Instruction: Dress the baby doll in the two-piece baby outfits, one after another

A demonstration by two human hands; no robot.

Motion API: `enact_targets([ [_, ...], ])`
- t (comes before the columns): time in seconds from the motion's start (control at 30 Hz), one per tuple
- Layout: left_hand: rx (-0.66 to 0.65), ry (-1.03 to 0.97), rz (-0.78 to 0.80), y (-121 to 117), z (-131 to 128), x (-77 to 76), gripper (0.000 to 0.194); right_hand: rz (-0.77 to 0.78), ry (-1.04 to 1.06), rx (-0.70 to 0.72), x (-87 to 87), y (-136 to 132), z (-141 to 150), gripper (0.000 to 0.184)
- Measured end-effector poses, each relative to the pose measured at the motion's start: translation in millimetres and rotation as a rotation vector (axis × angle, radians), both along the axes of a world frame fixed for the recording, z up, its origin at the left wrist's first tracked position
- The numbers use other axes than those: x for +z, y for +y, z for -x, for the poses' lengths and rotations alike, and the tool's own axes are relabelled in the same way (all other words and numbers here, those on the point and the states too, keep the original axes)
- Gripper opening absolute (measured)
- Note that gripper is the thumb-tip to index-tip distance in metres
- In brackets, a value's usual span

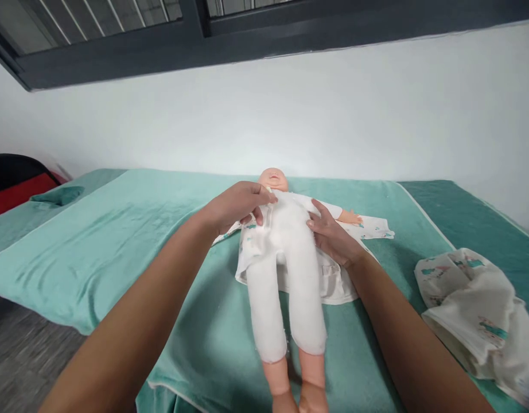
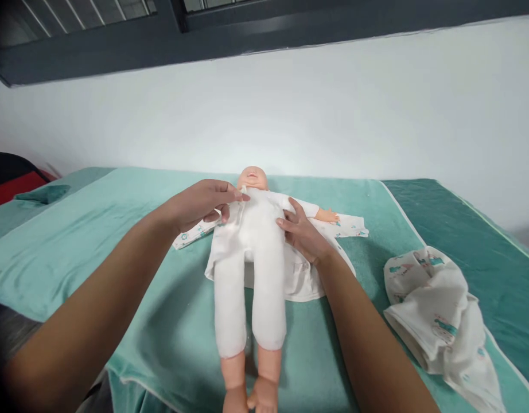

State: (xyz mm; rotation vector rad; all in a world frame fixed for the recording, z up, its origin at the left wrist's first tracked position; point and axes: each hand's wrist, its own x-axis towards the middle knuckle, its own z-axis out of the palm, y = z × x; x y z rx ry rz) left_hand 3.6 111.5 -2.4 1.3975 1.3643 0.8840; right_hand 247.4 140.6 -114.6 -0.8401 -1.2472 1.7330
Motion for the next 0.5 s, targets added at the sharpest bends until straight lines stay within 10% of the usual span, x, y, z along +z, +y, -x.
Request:
enact_targets([
  [0.17, 0.064, 0.007, -0.118, -21, 18, -27.9, 0.023, 0.007, -0.037, -0.002, 1.9, -2, 0, 0.098],
  [0.27, 0.390, 0.425, -0.315, -31, 48, -79.4, 0.029, 0.022, -0.092, -0.017, 1.3, -2, 3, 0.094],
  [0.4, 0.360, 1.039, -0.359, -42, 86, -135.3, 0.055, 0.005, -0.134, -0.065, -1.2, -2, 10, 0.094],
  [0.5, 0.363, 1.228, -0.301, -38, 102, -146.2, 0.056, 0.021, -0.120, -0.102, -2.8, -3, 15, 0.098],
])
